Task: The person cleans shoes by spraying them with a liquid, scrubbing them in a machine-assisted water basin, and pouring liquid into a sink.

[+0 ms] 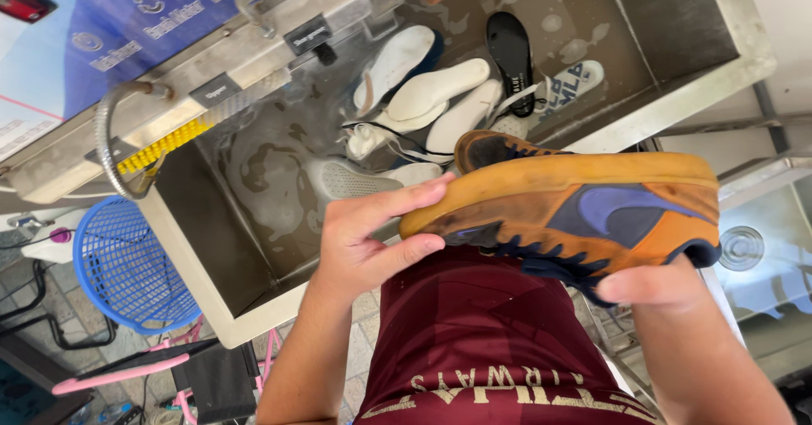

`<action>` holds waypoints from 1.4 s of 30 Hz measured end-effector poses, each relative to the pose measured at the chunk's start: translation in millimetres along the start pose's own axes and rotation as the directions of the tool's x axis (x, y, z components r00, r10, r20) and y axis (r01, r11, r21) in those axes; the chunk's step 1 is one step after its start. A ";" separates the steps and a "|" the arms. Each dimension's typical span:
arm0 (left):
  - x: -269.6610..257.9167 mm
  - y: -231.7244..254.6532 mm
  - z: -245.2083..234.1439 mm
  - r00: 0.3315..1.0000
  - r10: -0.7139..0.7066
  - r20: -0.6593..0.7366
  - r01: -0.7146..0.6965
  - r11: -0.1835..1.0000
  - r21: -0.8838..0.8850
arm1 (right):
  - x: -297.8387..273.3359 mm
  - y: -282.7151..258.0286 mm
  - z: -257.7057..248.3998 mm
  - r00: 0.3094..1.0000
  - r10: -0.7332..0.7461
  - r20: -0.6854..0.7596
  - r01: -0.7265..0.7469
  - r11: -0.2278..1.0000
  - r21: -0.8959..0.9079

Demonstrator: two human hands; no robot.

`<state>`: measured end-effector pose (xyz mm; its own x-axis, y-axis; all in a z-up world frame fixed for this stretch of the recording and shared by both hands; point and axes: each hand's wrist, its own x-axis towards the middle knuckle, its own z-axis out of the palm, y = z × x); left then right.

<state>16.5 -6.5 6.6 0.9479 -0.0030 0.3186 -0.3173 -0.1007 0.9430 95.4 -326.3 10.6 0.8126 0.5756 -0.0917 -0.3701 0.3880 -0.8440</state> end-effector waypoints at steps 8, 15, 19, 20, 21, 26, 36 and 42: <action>-3.7 -16.8 25.8 0.979 -0.083 -0.184 0.063 0.992 -0.108 | -12.7 -3.1 -13.0 0.976 -0.007 0.218 0.179 0.591 -0.786; 11.9 -2.3 26.0 0.999 -0.037 0.007 0.037 0.997 0.075 | -7.1 -6.7 -12.2 0.969 0.044 0.243 0.203 0.415 -0.887; 12.0 -8.8 28.9 0.973 -0.179 0.149 0.194 0.976 -0.099 | 4.0 1.7 -23.4 0.965 0.165 0.201 0.024 0.713 -0.700; 10.0 -14.6 31.9 0.957 -0.227 0.177 0.258 0.951 -0.171 | 5.8 3.9 -25.8 0.959 0.237 0.158 -0.097 0.793 -0.601; 8.0 -22.6 37.8 0.944 -0.310 0.112 0.328 0.910 -0.254 | 7.7 6.8 -26.9 0.946 0.322 -0.016 -0.281 0.798 -0.533; 1.3 -62.0 71.7 0.747 -0.663 -0.052 0.545 0.654 -0.524 | 18.6 -9.6 -27.6 0.927 0.374 -0.042 -0.335 0.769 -0.545; 43.7 -108.1 108.9 0.616 -0.785 0.063 0.693 0.501 -0.518 | 21.2 -34.6 -67.9 0.955 0.040 -0.294 -0.261 0.582 -0.770; 10.9 -172.9 112.7 0.871 -0.361 -0.333 0.484 0.745 0.458 | 50.3 -8.9 -125.9 0.898 -0.196 -0.394 -0.310 0.354 -0.882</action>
<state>84.9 -101.3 -163.8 0.9305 0.3648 -0.0312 0.2360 -0.5326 0.8128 196.3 -391.5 -53.0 0.9797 0.1565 -0.1249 0.0142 -0.6764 -0.7364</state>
